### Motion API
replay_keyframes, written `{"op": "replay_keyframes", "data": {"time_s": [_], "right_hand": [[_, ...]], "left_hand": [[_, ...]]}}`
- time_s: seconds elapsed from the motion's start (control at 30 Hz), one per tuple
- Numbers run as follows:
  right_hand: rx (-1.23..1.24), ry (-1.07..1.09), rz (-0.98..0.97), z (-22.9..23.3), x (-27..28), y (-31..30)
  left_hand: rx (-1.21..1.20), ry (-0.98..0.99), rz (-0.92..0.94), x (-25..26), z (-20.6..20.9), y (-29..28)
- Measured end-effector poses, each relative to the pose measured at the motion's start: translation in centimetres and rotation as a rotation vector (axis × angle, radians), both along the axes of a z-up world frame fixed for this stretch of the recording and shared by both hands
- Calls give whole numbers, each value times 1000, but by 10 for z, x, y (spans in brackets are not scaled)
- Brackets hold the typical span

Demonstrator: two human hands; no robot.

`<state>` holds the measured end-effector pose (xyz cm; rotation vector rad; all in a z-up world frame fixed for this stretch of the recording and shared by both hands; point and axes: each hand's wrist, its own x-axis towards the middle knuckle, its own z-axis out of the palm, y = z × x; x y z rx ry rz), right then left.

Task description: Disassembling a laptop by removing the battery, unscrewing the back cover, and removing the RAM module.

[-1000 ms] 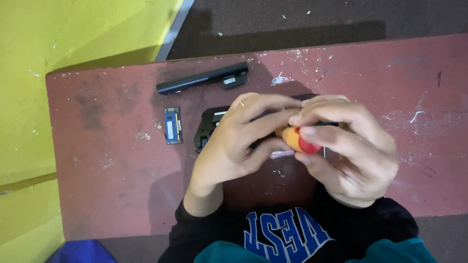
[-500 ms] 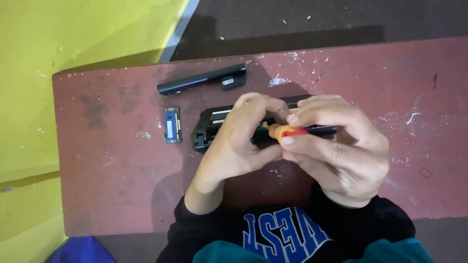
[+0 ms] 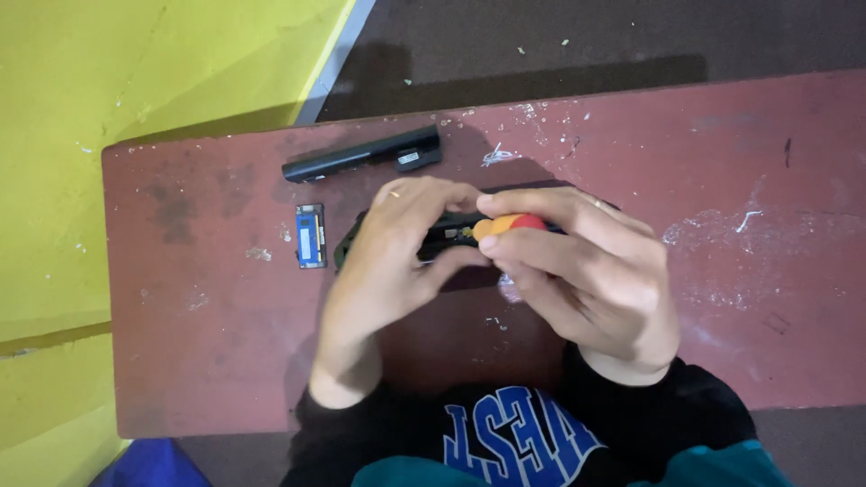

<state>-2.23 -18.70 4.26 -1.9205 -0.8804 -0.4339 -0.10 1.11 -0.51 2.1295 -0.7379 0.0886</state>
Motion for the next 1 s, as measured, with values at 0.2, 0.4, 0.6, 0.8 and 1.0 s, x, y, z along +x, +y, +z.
{"op": "replay_keyframes", "data": {"time_s": [0.2, 0.4, 0.6, 0.8, 1.0], "right_hand": [[6, 52, -63, -3, -1, -9], [69, 49, -31, -4, 5, -11], [135, 121, -33, -5, 6, -12], [155, 145, -65, -3, 7, -13], [198, 176, -133, 3, 6, -11]], "left_hand": [[195, -1, -138, 16, -12, 17], [269, 29, -220, 34, -14, 16], [338, -55, -310, 44, -16, 14], [321, -82, -371, 45, -19, 16], [296, 5, -343, 45, -12, 19]]}}
